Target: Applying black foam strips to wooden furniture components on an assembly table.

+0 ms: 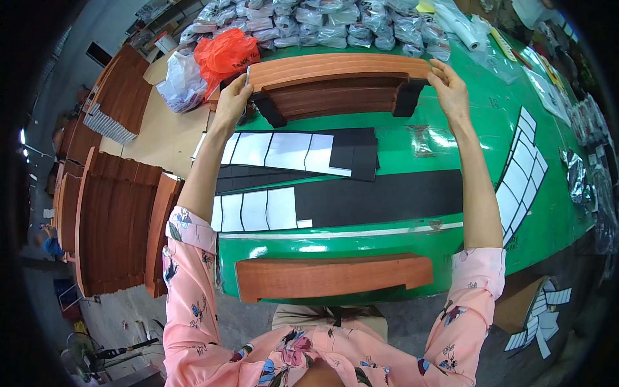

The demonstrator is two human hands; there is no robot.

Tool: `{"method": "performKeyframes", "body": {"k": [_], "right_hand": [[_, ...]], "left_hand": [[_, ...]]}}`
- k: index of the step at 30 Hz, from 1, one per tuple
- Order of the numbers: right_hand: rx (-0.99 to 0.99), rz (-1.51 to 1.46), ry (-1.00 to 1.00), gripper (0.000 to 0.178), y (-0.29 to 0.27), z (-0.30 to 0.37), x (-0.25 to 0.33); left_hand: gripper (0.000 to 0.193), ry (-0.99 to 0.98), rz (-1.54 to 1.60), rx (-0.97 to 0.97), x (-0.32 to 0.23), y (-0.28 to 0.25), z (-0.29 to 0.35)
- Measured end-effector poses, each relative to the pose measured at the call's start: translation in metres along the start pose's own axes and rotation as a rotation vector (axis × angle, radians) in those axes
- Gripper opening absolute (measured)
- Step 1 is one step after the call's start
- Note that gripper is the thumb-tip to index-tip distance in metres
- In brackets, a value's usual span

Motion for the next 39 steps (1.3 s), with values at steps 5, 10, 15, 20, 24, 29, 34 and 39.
{"method": "performKeyframes", "body": {"k": [5,10,15,20,24,29,34,39], "right_hand": [[-0.005,0.041,0.056,0.041,0.011,-0.015,-0.023],[0.022,0.034,0.044,0.041,0.018,-0.022,-0.031],[-0.024,0.108,0.056,0.041,0.009,-0.024,-0.029],[0.021,0.052,-0.053,0.039,0.028,-0.034,-0.026],[-0.008,0.093,-0.009,0.040,0.022,-0.031,-0.027],[-0.041,0.120,-0.006,0.040,0.015,-0.024,-0.024],[-0.026,0.125,-0.007,0.042,0.014,-0.019,-0.030],[-0.069,0.205,-0.099,0.052,0.012,-0.019,-0.036]], "left_hand": [[0.047,-0.040,-0.072,0.031,0.006,0.009,-0.003],[0.045,-0.017,-0.182,0.059,0.005,0.007,0.002],[0.041,0.027,-0.201,0.045,0.001,0.015,0.001],[0.040,0.034,-0.142,0.073,0.030,0.005,-0.006],[0.042,-0.039,-0.119,0.062,0.022,0.012,-0.008],[0.044,-0.056,-0.189,0.080,0.005,0.012,-0.001],[0.040,-0.025,-0.276,0.095,0.003,0.014,0.003],[0.034,0.354,-0.628,0.244,-0.013,0.017,0.004]]}}
Point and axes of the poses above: each hand's wrist, its own z-axis away from the middle knuckle, its own y-axis out of the palm, x = y × z, the point moved 7 cm from there along -z, towards the middle knuckle, and after that the axes turned 11 degrees about y, right-handed, at the moved point
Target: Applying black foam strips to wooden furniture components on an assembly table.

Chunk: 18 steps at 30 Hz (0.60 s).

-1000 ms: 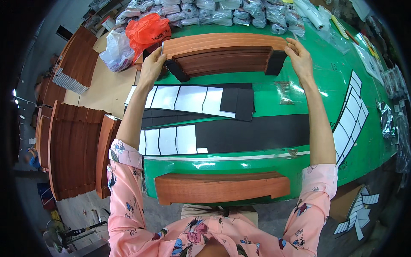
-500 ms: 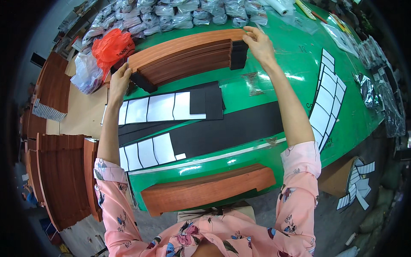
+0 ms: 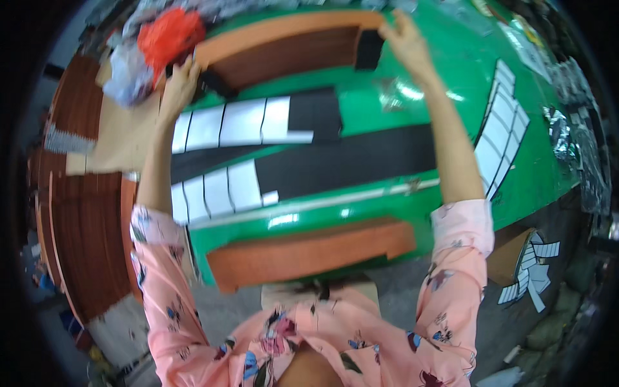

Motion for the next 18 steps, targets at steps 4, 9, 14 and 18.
{"method": "performKeyframes", "body": {"k": [4,9,14,18], "right_hand": [[0.058,-0.035,-0.089,0.047,-0.030,0.045,0.038],[0.268,0.021,-0.087,0.027,-0.039,0.130,0.075],[0.508,0.089,-0.161,0.018,-0.016,0.227,0.124],[0.756,0.238,-0.188,0.017,0.043,0.274,0.148]], "left_hand": [[0.043,-0.023,0.260,-0.074,-0.027,-0.034,0.034],[0.037,-0.042,0.521,0.144,-0.067,-0.082,0.164],[0.026,-0.147,0.659,0.132,-0.127,-0.113,0.277],[0.028,-0.126,0.539,0.029,-0.166,-0.114,0.337]]}}
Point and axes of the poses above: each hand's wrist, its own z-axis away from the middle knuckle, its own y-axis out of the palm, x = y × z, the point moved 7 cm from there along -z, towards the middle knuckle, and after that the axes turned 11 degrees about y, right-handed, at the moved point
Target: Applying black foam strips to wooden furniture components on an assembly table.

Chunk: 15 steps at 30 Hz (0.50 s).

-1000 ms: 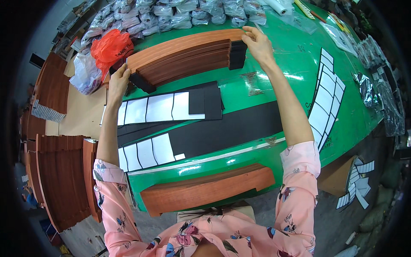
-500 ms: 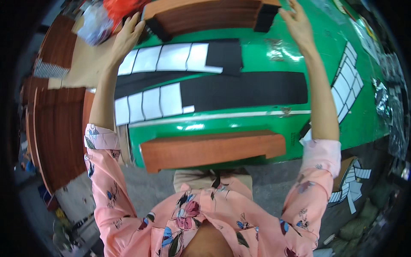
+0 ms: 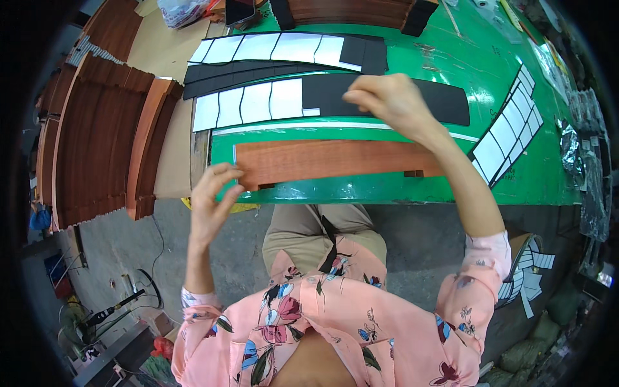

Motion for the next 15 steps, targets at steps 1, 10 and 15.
{"method": "performKeyframes", "body": {"k": [1,10,15], "right_hand": [[0.080,0.070,0.034,0.018,0.018,-0.008,0.005],[0.081,0.611,-0.232,0.018,0.119,-0.071,-0.003],[0.013,0.644,-0.399,0.010,0.126,-0.078,-0.006]], "left_hand": [[0.033,0.019,-0.026,-0.033,-0.001,0.006,0.008],[0.044,0.252,-0.266,-0.162,-0.006,0.019,0.015],[0.041,0.295,-0.155,-0.230,0.005,0.015,0.016]]}}
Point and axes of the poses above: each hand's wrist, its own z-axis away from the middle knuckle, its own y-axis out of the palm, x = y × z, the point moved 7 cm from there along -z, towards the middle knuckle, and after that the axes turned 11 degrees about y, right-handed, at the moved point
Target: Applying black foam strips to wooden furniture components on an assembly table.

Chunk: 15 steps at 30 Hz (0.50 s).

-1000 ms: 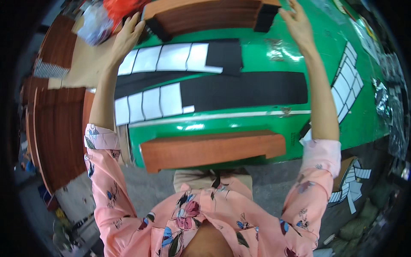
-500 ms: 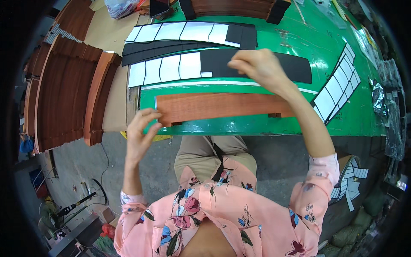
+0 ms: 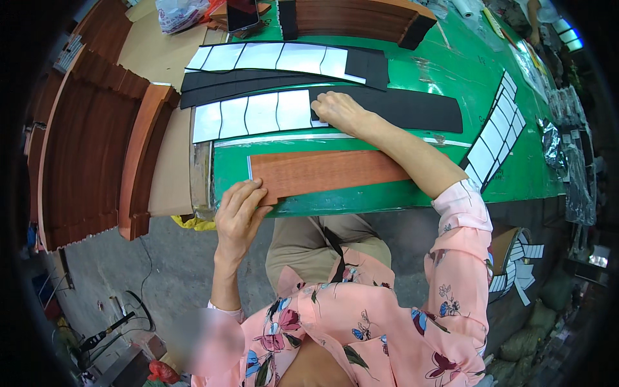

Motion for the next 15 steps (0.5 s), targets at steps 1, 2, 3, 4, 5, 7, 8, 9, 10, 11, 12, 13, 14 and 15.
{"method": "performKeyframes", "body": {"k": [1,2,3,4,5,7,8,9,10,11,12,13,14,15], "right_hand": [[0.008,0.002,0.003,0.010,0.000,-0.002,-0.001],[0.026,0.008,-0.034,0.008,0.001,-0.003,0.000],[0.042,0.013,-0.071,0.007,0.002,-0.004,0.002],[0.049,0.014,-0.068,0.007,0.004,-0.004,0.001],[0.041,0.070,-0.097,0.006,0.007,-0.003,0.004],[-0.002,0.117,-0.144,0.004,0.006,0.000,0.010],[0.001,0.116,-0.143,0.004,0.007,0.000,0.006],[-0.046,0.081,-0.190,0.005,0.005,0.001,0.004],[-0.096,0.043,-0.241,0.005,0.000,0.001,0.004],[-0.118,-0.032,-0.205,0.007,-0.003,-0.003,-0.001],[-0.118,-0.036,-0.204,0.007,-0.003,-0.003,-0.004],[-0.034,-0.147,-0.085,0.009,-0.004,-0.007,-0.012],[0.049,-0.254,0.038,0.013,-0.007,-0.008,-0.021],[0.115,-0.297,0.130,0.024,-0.012,-0.002,-0.030]], "left_hand": [[0.041,-0.004,0.008,-0.001,0.003,-0.001,0.001],[0.042,0.001,0.027,0.014,0.006,-0.001,0.002],[0.044,0.006,0.044,0.028,0.008,-0.002,0.002],[0.044,0.003,0.051,0.028,0.011,-0.002,0.003],[0.043,0.019,0.064,0.040,0.011,-0.002,0.004],[0.043,0.034,0.080,0.054,0.015,-0.003,0.003],[0.043,0.083,0.067,0.070,0.014,-0.003,0.001],[0.042,0.134,0.054,0.086,0.012,-0.003,-0.001],[0.042,0.131,0.052,0.089,0.014,-0.004,-0.001],[0.042,0.179,0.031,0.100,0.012,-0.004,-0.002],[0.041,0.229,0.011,0.111,0.009,-0.004,-0.003],[0.041,0.227,0.014,0.114,0.010,-0.003,-0.003],[0.041,0.238,0.014,0.132,0.010,-0.002,-0.005],[0.041,0.250,0.016,0.150,0.009,-0.001,-0.006]]}}
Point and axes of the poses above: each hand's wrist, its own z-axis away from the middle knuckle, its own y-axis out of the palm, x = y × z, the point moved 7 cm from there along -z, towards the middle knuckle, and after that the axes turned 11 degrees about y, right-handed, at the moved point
